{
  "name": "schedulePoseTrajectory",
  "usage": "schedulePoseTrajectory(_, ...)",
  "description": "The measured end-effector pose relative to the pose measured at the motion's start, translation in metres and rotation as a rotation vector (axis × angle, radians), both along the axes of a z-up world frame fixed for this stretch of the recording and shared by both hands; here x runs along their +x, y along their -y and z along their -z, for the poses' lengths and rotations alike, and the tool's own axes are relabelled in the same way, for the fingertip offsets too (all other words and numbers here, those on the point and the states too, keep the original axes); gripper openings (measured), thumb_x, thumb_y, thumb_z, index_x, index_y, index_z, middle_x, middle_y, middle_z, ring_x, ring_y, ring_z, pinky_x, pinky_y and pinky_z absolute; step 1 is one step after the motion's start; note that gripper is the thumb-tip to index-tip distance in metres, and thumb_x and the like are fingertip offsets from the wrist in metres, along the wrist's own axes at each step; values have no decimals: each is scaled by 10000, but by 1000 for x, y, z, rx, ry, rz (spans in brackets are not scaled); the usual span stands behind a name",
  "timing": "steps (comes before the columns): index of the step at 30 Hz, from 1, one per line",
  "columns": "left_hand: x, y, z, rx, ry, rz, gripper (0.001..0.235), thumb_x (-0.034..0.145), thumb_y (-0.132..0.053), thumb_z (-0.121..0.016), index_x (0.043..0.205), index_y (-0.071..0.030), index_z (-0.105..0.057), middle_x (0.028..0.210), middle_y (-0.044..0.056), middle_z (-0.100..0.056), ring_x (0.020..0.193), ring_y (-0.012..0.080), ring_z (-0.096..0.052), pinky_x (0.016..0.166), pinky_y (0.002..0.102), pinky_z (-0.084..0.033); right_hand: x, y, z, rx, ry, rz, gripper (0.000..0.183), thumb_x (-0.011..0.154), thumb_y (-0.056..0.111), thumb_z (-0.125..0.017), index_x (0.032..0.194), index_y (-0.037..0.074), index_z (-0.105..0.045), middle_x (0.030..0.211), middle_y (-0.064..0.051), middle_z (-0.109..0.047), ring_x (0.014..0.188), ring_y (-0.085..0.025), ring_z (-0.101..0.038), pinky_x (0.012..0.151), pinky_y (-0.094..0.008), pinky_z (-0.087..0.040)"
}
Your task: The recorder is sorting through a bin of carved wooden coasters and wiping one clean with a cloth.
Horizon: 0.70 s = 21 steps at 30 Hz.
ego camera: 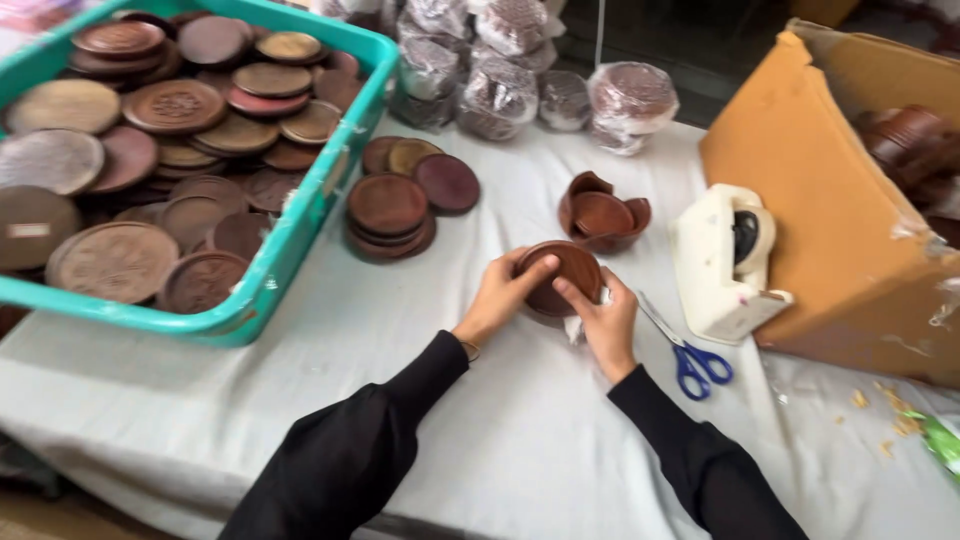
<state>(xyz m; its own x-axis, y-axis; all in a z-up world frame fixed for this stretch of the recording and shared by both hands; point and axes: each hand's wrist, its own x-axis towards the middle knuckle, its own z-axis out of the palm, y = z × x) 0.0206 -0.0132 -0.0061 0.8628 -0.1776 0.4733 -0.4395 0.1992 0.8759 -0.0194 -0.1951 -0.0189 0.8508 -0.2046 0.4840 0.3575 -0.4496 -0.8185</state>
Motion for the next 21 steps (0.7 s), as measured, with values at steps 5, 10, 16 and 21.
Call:
schedulePoseTrajectory(5, -6, 4, 9, 123, -410, 58, 539, 986, -448, -593, 1167, 45, -718, 875, 140, -702, 789, 178, -649, 705, 304, -536, 1, 12, 11, 181, 48, 183, 394, 1038, 264, -746, 1246, -41, -608, 1109, -122, -690, 963, -164, -640, 879, -316, -537)
schedulePoseTrajectory(10, -6, 5, 16, 210, -440, 92, 767, 1005, -613, -396, 1057, 80, -721, 761, 124, -676, 688, 173, -627, 612, 305, -517, -20, -32, -26, -240, 181, -107, 650, 958, 193, -712, 1515, 26, -421, 1479, -153, -523, 1359, -278, -498, 1144, -377, -419)
schedulePoseTrajectory(16, 2, 8, 23, 183, -483, 111, 887, 1028, -692, -291, 1023, 92, -705, 853, 151, -693, 809, 236, -649, 674, 337, -532, -14, -30, -17, -575, 177, -195, 751, 926, 86, -684, 1590, 64, -335, 1599, -216, -393, 1463, -384, -377, 1170, -423, -397)
schedulePoseTrajectory(21, -10, -2, -7, 2, -391, 143, 668, 968, -576, -471, 1253, 2, -648, 1152, 135, -728, 1119, 266, -713, 876, 367, -615, -14, -16, -13, -345, 152, -4, 429, 1035, 72, -661, 1450, 49, -552, 1305, -159, -689, 1136, -264, -705, 946, -328, -578)
